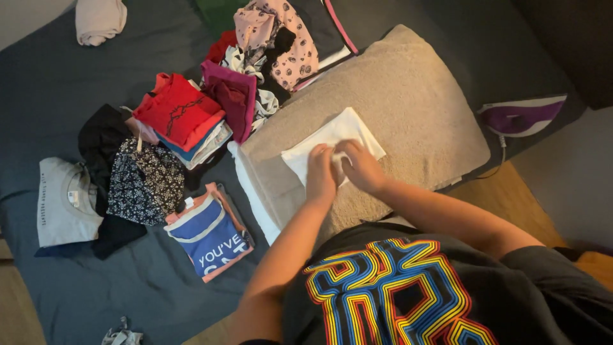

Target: The person unfolds a white t-shirt with text on it and places it on a towel. They use a purple iron to press the shirt, moving the iron back and forth across the fabric. After ironing, the person folds the t-shirt neatly on the towel.

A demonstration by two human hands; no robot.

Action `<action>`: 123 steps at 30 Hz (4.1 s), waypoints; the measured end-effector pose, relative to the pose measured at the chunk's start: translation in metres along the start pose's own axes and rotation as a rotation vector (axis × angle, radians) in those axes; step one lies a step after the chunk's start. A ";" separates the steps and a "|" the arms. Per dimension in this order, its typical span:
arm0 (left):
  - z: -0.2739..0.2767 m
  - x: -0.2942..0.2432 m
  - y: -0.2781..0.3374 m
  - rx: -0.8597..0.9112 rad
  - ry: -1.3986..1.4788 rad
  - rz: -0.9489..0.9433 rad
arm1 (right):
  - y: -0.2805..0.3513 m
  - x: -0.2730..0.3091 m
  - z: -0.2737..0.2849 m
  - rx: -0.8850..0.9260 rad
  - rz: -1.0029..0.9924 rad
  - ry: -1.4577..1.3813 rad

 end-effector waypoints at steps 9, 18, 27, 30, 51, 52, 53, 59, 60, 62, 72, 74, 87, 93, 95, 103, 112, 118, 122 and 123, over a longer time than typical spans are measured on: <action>-0.016 0.032 0.002 0.222 -0.613 0.239 | -0.026 -0.012 0.041 0.303 -0.154 0.481; -0.058 0.066 -0.006 0.227 -0.663 0.028 | -0.026 -0.039 -0.024 0.206 0.194 0.577; -0.049 0.070 -0.012 0.330 -0.705 0.129 | -0.022 -0.067 0.031 0.052 0.325 0.236; -0.044 0.062 -0.011 0.320 -0.699 0.118 | 0.008 -0.102 0.032 -0.038 0.328 0.289; -0.062 0.016 0.056 0.143 -0.579 -0.523 | 0.048 -0.051 0.093 0.152 0.406 0.504; -0.065 0.014 0.056 0.143 -0.579 -0.528 | 0.051 -0.054 0.087 0.148 0.405 0.506; -0.071 0.012 0.055 0.173 -0.586 -0.528 | 0.054 -0.053 0.081 0.116 0.507 0.523; -0.109 -0.016 0.038 0.120 -0.600 -0.602 | 0.083 -0.074 0.092 -0.036 0.457 0.514; -0.117 -0.031 0.030 0.093 -0.577 -0.629 | 0.087 -0.083 0.099 -0.090 0.394 0.458; -0.145 -0.058 0.013 0.088 -0.550 -0.653 | 0.090 -0.097 0.118 -0.135 0.268 0.375; -0.372 -0.142 -0.043 0.465 -0.510 -0.725 | 0.177 -0.299 0.204 -0.516 -0.744 0.087; -0.390 -0.169 -0.054 0.538 -0.506 -0.702 | 0.184 -0.333 0.227 -0.581 -0.861 0.021; -0.381 -0.168 -0.085 0.585 -0.601 -0.596 | 0.145 -0.371 0.284 -0.836 -0.896 -0.058; -0.293 -0.159 -0.089 0.427 -0.607 -0.496 | 0.118 -0.275 0.310 -0.495 -0.937 0.084; -0.253 -0.152 -0.083 0.413 -0.570 -0.414 | 0.109 -0.218 0.304 -0.445 -0.889 0.033; -0.087 -0.027 -0.027 0.049 -0.298 -0.004 | 0.074 -0.011 0.203 -0.174 -0.589 -0.470; -0.028 0.075 0.046 -0.028 -0.629 0.053 | 0.049 0.078 0.091 0.203 -0.542 -0.068; -0.014 0.070 0.058 0.054 -0.555 0.079 | 0.027 0.083 0.056 0.348 -0.381 0.196; 0.006 0.037 0.060 0.089 -0.543 0.169 | 0.013 0.094 0.045 0.427 -0.296 0.258; 0.013 0.025 0.060 0.101 -0.544 0.194 | 0.009 0.096 0.042 0.441 -0.285 0.279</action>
Point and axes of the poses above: each hand's wrist, its own y-axis away from the middle knuckle, its own z-axis out of the back of the hand, x = y × z, the point moved 4 cm from there along -y, towards the middle knuckle, and after that the axes turned 3 degrees about -x, right-handed, at the moved point
